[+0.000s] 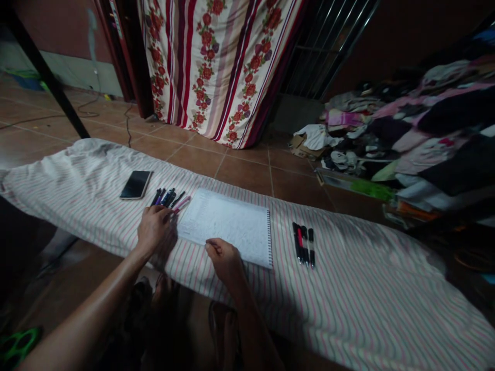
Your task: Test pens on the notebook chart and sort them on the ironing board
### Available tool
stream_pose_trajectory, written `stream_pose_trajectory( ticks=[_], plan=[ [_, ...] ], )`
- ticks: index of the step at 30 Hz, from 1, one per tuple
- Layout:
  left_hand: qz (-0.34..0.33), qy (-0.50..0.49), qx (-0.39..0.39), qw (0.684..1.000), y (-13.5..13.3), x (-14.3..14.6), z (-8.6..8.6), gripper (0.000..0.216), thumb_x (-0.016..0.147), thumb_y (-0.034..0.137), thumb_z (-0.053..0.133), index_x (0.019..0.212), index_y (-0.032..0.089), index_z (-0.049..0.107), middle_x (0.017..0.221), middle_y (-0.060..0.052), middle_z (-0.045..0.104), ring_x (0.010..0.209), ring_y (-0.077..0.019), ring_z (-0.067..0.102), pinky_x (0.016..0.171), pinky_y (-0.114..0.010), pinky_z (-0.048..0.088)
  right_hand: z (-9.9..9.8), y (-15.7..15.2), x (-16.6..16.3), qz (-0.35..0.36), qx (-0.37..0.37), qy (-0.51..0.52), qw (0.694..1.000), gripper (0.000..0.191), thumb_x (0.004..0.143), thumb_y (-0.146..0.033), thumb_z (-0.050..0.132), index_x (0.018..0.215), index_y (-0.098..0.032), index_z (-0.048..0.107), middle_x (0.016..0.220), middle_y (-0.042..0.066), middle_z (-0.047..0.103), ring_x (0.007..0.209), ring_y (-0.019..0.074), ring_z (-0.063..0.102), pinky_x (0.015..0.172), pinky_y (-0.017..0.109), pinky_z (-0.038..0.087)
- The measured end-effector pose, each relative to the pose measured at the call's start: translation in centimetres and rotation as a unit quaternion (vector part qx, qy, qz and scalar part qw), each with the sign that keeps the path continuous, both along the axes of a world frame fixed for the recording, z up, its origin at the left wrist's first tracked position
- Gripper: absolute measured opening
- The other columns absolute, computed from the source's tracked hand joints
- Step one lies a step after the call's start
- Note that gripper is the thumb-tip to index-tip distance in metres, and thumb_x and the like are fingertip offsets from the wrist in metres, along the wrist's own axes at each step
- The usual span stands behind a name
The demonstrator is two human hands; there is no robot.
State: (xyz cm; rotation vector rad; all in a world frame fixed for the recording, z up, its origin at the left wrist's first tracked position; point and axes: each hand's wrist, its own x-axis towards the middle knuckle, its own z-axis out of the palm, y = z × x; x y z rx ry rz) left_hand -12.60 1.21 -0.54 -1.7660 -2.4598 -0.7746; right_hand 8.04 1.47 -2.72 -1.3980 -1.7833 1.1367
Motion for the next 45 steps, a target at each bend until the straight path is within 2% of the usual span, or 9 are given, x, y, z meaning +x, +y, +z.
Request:
stream_pose_trajectory(
  ticks=[6,13,25,31,37,40,43,45],
  plan=[
    [0.067,-0.008,-0.031,0.997,-0.4,-2.6,-0.1,0.031,0.083,0.027,0.042,0.102,0.022,0.065,0.099,-0.010,0.060,0.095,-0.0258,0.049,0.068,-0.034,0.044,0.2,-0.2,-0.2,0.006,0.008,-0.016,1.000,0.024,0.075,-0.034,0.051,0.086,-0.019,0.066,0.083,0.006,0.070,0.076,0.0196,0.065,0.074,0.032,0.050],
    [0.078,-0.005,-0.069,0.995,-0.4,-3.9,-0.6,0.031,0.084,0.029,0.041,0.103,0.022,0.064,0.097,-0.009,0.060,0.094,-0.0238,0.052,0.066,-0.030,0.042,0.0,0.3,-0.3,0.016,0.006,-0.043,0.999,0.027,0.075,-0.036,0.049,0.086,-0.018,0.067,0.081,0.007,0.070,0.075,0.0203,0.065,0.070,0.031,0.050],
    [0.070,0.003,-0.090,0.993,-0.7,-4.0,-0.7,0.030,0.083,0.031,0.042,0.101,0.021,0.063,0.095,-0.008,0.060,0.085,-0.0223,0.058,0.058,-0.028,0.039,-0.1,0.5,-0.4,0.012,-0.004,-0.047,0.999,0.027,0.074,-0.036,0.050,0.084,-0.018,0.067,0.082,0.006,0.070,0.073,0.0194,0.065,0.068,0.030,0.049],
    [0.090,0.000,-0.093,0.992,-0.6,-3.7,-0.5,0.030,0.083,0.030,0.041,0.096,0.021,0.066,0.093,-0.009,0.062,0.082,-0.0224,0.059,0.059,-0.029,0.040,-0.3,0.7,-0.3,0.007,-0.008,-0.054,0.999,0.030,0.074,-0.038,0.048,0.083,-0.017,0.067,0.074,0.005,0.069,0.066,0.0185,0.064,0.060,0.028,0.048],
    [0.151,-0.045,-0.046,0.986,-0.5,-3.5,-0.1,0.032,0.083,0.033,0.040,0.098,0.020,0.066,0.096,-0.011,0.063,0.085,-0.0251,0.060,0.062,-0.031,0.041,-0.3,0.7,-0.3,0.004,-0.026,-0.032,0.999,0.031,0.074,-0.039,0.047,0.084,-0.017,0.067,0.073,0.006,0.068,0.066,0.0181,0.064,0.060,0.028,0.049],
    [0.172,-0.091,-0.005,0.981,-0.1,-3.6,0.0,0.033,0.083,0.033,0.039,0.095,0.017,0.066,0.092,-0.012,0.065,0.084,-0.0258,0.060,0.065,-0.032,0.042,-0.3,0.6,-0.3,0.002,-0.029,-0.022,0.999,0.030,0.074,-0.038,0.049,0.084,-0.016,0.066,0.073,0.006,0.068,0.066,0.0180,0.064,0.061,0.029,0.049],
    [0.151,-0.203,0.075,0.964,0.5,-3.5,-0.2,0.031,0.080,0.032,0.043,0.090,0.015,0.067,0.081,-0.010,0.067,0.077,-0.0221,0.061,0.064,-0.029,0.043,-0.4,0.6,-0.3,-0.003,-0.038,0.009,0.999,0.028,0.074,-0.038,0.051,0.084,-0.016,0.066,0.072,0.005,0.068,0.064,0.0165,0.062,0.059,0.028,0.048],
    [0.113,-0.321,0.125,0.932,0.9,-2.9,-0.5,0.028,0.077,0.033,0.048,0.086,0.013,0.066,0.073,-0.006,0.067,0.067,-0.0178,0.060,0.057,-0.025,0.044,-0.6,0.7,-0.4,-0.018,-0.057,0.056,0.997,0.029,0.073,-0.039,0.053,0.084,-0.016,0.065,0.071,0.005,0.067,0.061,0.0153,0.061,0.057,0.027,0.047]
  ],
)
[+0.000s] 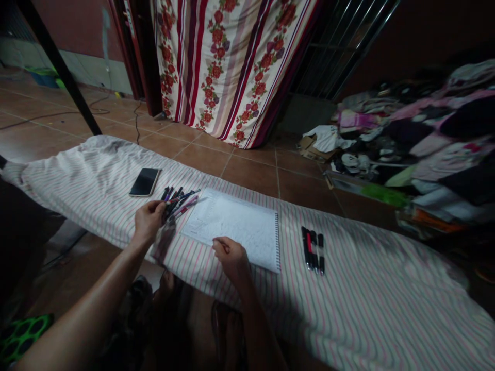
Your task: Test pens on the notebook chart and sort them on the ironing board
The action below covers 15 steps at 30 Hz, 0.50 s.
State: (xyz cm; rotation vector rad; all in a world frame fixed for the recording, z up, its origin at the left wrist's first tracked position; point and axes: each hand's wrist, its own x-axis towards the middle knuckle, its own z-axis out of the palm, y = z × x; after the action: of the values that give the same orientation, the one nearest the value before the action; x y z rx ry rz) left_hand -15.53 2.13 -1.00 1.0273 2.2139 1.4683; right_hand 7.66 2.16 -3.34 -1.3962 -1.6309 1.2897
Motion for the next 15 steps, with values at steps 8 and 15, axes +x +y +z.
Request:
stream_pose_trajectory(
  ticks=[8,15],
  plan=[
    [-0.134,-0.410,0.096,0.897,0.5,6.5,-0.1,0.018,0.064,0.024,0.065,0.075,0.010,0.064,0.059,-0.001,0.060,0.048,-0.0074,0.053,0.041,-0.016,0.039,0.8,0.4,-1.0,-0.070,-0.047,0.179,0.980,0.043,0.068,-0.048,0.061,0.095,-0.016,0.063,0.078,0.007,0.069,0.062,0.0141,0.061,0.054,0.025,0.046],
    [-0.198,-0.519,0.062,0.829,-0.2,12.2,0.5,0.014,0.061,0.017,0.068,0.072,0.009,0.062,0.061,-0.002,0.063,0.050,-0.0073,0.056,0.046,-0.017,0.043,1.1,0.8,-1.1,-0.120,-0.027,0.249,0.961,0.041,0.066,-0.045,0.065,0.095,-0.016,0.062,0.086,0.007,0.068,0.077,0.0176,0.064,0.066,0.029,0.049]
  ],
)
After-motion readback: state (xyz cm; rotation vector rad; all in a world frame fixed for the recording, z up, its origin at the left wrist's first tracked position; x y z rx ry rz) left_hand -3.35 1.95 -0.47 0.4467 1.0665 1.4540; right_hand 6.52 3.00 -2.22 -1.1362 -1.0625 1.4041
